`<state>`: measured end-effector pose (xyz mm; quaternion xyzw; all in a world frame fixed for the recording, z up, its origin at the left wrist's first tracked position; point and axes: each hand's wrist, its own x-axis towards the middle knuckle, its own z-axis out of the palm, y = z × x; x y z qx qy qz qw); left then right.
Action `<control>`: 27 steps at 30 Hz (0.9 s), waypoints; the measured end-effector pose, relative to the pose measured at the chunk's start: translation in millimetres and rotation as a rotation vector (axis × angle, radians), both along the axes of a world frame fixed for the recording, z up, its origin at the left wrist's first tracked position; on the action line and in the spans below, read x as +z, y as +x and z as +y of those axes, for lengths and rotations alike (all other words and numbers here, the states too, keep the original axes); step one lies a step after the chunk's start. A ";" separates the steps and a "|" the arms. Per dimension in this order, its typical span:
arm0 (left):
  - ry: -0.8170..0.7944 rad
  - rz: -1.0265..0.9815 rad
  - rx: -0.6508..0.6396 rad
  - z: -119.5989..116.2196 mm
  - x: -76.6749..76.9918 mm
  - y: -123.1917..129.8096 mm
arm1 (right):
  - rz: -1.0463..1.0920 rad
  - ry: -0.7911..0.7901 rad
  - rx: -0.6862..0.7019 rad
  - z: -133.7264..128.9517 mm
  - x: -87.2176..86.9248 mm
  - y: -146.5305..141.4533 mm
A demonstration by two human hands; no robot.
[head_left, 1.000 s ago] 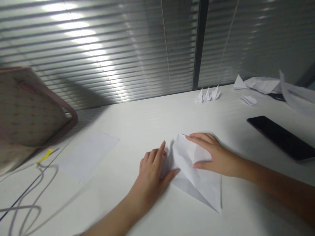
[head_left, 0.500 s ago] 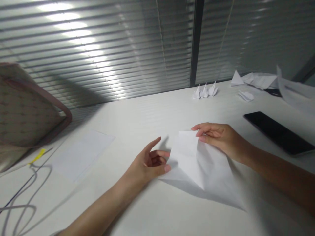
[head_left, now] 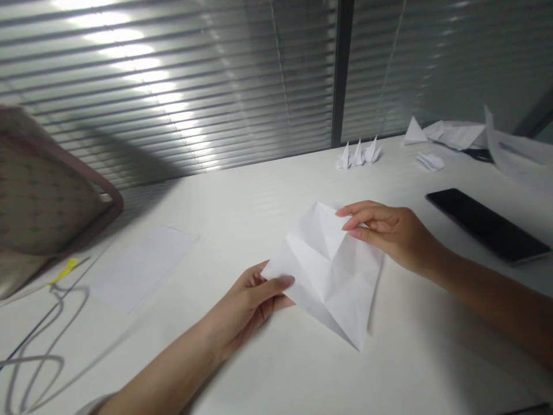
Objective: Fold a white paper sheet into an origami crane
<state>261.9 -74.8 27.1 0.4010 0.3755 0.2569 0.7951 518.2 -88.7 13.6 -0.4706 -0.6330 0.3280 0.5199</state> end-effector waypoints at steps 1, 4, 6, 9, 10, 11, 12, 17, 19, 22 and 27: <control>-0.012 -0.009 -0.005 0.0 -0.2 -0.4 | 0.006 -0.002 -0.005 0.7 -1.0 0.1; -0.023 -0.047 -0.011 -0.6 0.0 -0.6 | 0.024 -0.011 -0.013 3.1 -5.2 0.8; -0.014 -0.068 -0.004 -1.2 0.0 -0.2 | 0.029 -0.009 -0.015 3.6 -8.0 0.5; 0.010 -0.066 0.032 -1.8 -0.4 0.6 | -0.065 0.033 -0.067 1.9 -11.9 -1.9; 0.023 -0.058 0.063 -1.9 -0.5 1.0 | -0.108 0.033 -0.106 1.0 -13.2 -3.2; 0.043 -0.045 0.103 -2.0 -0.5 1.4 | -0.129 0.014 -0.151 0.1 -14.5 -4.6; 0.072 -0.033 0.151 -2.0 -0.5 1.9 | -0.113 -0.023 -0.199 -0.6 -15.7 -6.1; 0.184 -0.004 0.278 -1.8 -1.1 3.9 | 0.304 -0.393 -0.006 -2.6 -17.5 -14.4; 0.167 -0.015 0.265 -2.1 -2.0 4.3 | 0.409 -0.505 0.208 -5.0 -16.0 -18.0; 0.144 -0.037 0.262 -2.3 -3.1 4.7 | 0.506 -0.568 0.376 -10.3 -14.2 -22.7; 0.153 -0.041 0.301 -1.3 -3.3 5.1 | 0.538 -0.644 0.575 -15.0 -15.0 -25.4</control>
